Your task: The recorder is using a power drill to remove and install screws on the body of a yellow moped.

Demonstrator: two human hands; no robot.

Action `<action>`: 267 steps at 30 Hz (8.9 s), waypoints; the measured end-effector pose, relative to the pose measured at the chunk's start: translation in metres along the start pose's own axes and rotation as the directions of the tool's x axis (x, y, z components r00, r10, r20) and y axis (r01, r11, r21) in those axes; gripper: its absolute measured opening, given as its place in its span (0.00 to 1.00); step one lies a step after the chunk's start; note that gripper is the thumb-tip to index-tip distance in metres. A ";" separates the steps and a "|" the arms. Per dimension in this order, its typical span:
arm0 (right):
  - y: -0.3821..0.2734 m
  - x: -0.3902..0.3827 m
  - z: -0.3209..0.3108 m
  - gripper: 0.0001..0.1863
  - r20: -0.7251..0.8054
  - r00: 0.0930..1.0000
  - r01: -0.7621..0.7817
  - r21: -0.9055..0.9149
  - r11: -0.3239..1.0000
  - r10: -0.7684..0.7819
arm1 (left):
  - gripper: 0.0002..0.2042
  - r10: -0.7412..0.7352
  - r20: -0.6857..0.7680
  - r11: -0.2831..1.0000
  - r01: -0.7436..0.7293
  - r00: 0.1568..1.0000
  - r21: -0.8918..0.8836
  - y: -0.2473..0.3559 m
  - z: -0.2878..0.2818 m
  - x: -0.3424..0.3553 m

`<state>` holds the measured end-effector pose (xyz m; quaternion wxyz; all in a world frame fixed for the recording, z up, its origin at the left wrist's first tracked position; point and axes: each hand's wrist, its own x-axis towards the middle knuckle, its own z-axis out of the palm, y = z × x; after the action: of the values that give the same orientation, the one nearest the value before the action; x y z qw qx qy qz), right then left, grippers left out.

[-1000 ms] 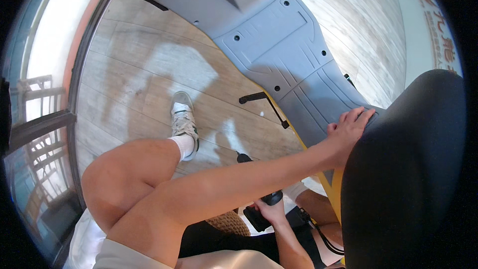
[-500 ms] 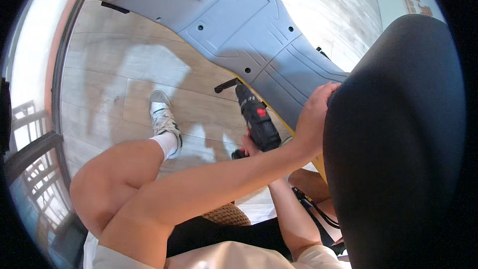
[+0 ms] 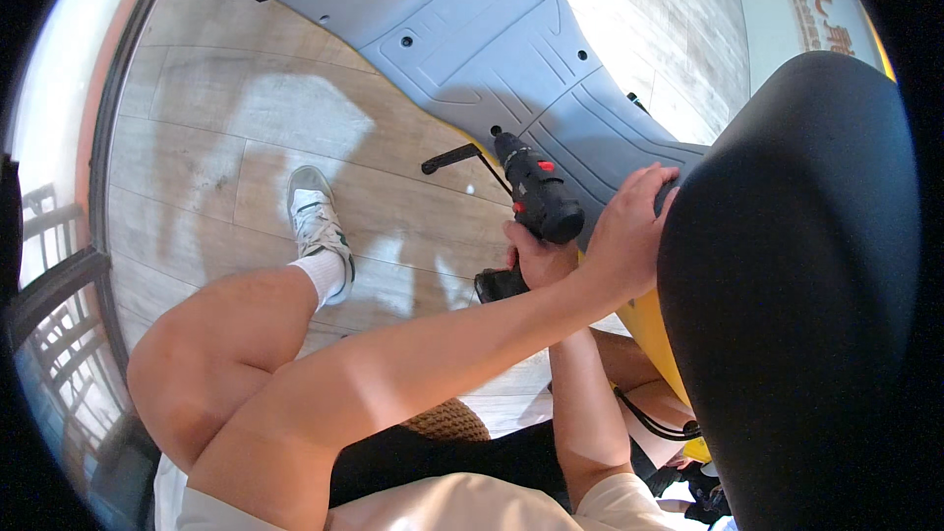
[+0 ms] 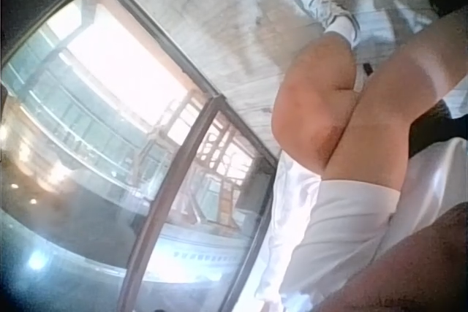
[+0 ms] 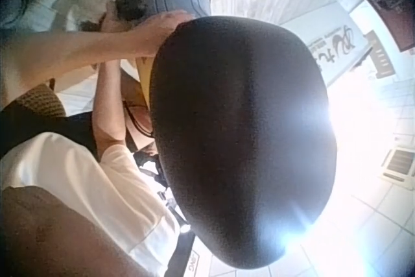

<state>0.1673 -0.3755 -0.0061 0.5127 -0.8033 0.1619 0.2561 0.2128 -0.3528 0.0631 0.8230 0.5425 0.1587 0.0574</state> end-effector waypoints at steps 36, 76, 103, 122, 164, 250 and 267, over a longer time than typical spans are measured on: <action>-0.091 0.038 -0.002 0.12 0.303 0.938 -0.097 -0.230 0.968 0.166 | 0.13 0.085 0.449 0.755 -0.351 0.890 0.553 0.037 -0.074 0.077; -0.081 -0.007 0.024 0.18 0.128 0.854 0.377 -0.819 0.431 -0.504 | 0.24 -0.221 0.169 0.640 0.012 0.961 0.768 0.029 -0.167 0.120; -0.071 0.027 -0.001 0.17 0.188 0.982 0.110 -0.649 0.753 0.019 | 0.33 -0.474 0.433 0.651 -0.025 0.766 0.758 0.021 -0.141 0.079; -0.065 0.023 -0.005 0.19 0.142 0.968 0.249 -0.663 0.706 -0.209 | 0.21 -0.224 0.423 0.371 -0.324 0.878 0.870 -0.037 -0.118 0.105; -0.077 0.017 -0.004 0.10 0.165 0.968 -0.172 -0.102 0.980 0.187 | 0.31 -0.371 0.058 0.662 0.221 0.927 0.716 0.010 -0.185 0.112; 0.098 0.014 0.003 0.07 0.069 0.983 0.131 0.401 0.906 -0.173 | 0.25 -0.438 -0.027 0.779 0.394 0.899 0.487 -0.050 -0.112 0.034; 0.050 -0.026 -0.020 0.25 0.200 0.938 0.165 0.456 0.874 -0.282 | 0.13 -0.336 0.094 0.787 0.334 0.937 -0.519 -0.056 -0.154 0.063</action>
<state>0.1249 -0.4144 -0.0212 0.7211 -0.6420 0.0512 0.2554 0.2182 -0.2238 -0.0564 0.9365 0.2588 0.2319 -0.0470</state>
